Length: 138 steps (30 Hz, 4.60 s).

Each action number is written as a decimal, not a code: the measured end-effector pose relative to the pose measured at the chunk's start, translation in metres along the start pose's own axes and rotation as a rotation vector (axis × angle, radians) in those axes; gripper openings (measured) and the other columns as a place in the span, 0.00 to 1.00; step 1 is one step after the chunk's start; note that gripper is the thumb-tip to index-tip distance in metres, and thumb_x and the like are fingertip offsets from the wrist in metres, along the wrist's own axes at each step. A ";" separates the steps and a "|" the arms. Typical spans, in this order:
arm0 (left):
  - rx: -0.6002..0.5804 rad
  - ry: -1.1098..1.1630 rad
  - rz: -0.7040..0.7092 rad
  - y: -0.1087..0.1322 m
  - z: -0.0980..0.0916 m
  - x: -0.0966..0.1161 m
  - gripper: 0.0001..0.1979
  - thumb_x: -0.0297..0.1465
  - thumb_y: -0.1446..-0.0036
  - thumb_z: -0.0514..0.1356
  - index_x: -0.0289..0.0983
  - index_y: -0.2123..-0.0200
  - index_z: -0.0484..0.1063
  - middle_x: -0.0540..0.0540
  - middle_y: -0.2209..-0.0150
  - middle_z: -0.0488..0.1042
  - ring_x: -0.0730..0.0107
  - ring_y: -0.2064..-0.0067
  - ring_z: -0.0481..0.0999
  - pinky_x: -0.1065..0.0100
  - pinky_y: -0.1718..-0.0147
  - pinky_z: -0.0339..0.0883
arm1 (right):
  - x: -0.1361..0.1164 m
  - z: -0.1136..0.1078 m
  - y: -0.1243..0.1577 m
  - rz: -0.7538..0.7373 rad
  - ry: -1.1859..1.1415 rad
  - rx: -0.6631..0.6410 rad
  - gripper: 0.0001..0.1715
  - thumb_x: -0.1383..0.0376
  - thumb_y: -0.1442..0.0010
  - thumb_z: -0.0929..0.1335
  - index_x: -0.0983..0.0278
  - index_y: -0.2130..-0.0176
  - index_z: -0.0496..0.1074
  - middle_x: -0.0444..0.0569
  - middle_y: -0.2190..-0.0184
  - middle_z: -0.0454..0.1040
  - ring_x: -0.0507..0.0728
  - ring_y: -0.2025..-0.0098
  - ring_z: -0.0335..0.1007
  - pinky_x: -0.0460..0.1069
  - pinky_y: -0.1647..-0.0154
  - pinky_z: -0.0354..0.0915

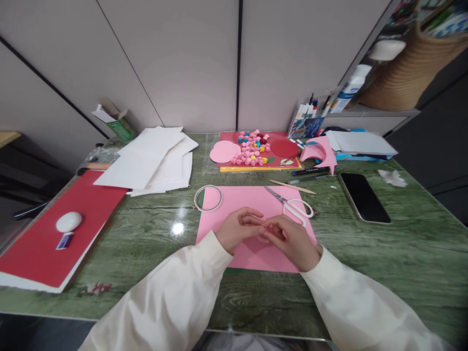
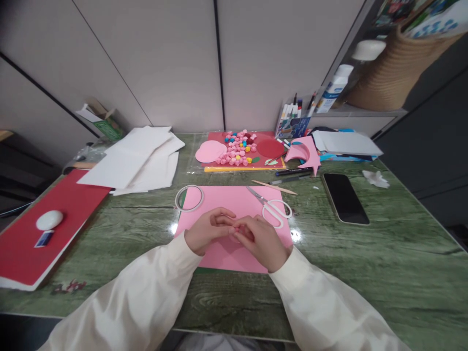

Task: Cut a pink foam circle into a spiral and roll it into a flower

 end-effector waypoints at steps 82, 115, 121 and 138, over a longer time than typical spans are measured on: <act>-0.142 -0.133 -0.094 0.001 -0.007 0.006 0.21 0.28 0.65 0.67 0.32 0.65 0.66 0.47 0.76 0.74 0.74 0.77 0.73 0.70 0.73 0.66 | -0.011 0.006 0.001 -0.145 -0.088 -0.160 0.14 0.68 0.42 0.60 0.61 0.56 0.67 0.47 0.72 0.73 0.54 0.72 0.61 0.48 0.69 0.58; -0.047 -0.099 -0.002 0.002 -0.005 0.007 0.18 0.27 0.63 0.66 0.32 0.66 0.67 0.46 0.73 0.75 0.73 0.72 0.74 0.68 0.69 0.68 | -0.012 -0.008 0.001 -0.136 0.011 0.063 0.07 0.65 0.44 0.64 0.62 0.63 0.69 0.42 0.83 0.64 0.52 0.78 0.59 0.47 0.72 0.56; -0.173 -0.088 -0.122 0.004 -0.007 0.007 0.20 0.27 0.65 0.67 0.32 0.65 0.67 0.46 0.75 0.75 0.71 0.74 0.75 0.68 0.70 0.68 | -0.014 -0.004 0.002 -0.201 -0.008 -0.036 0.11 0.64 0.43 0.64 0.61 0.59 0.70 0.46 0.76 0.72 0.52 0.74 0.62 0.47 0.69 0.57; -0.079 -0.020 -0.014 0.003 0.002 0.004 0.18 0.30 0.61 0.66 0.33 0.65 0.67 0.48 0.74 0.74 0.71 0.72 0.74 0.66 0.67 0.66 | -0.003 -0.002 0.001 -0.044 0.041 0.013 0.07 0.63 0.43 0.64 0.62 0.63 0.69 0.44 0.80 0.67 0.54 0.74 0.62 0.46 0.73 0.57</act>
Point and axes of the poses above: each hand's wrist, its own y-axis away from the middle knuckle, its own z-axis out of the palm, x = y × z, the point moved 5 cm from there along -y, towards the middle knuckle
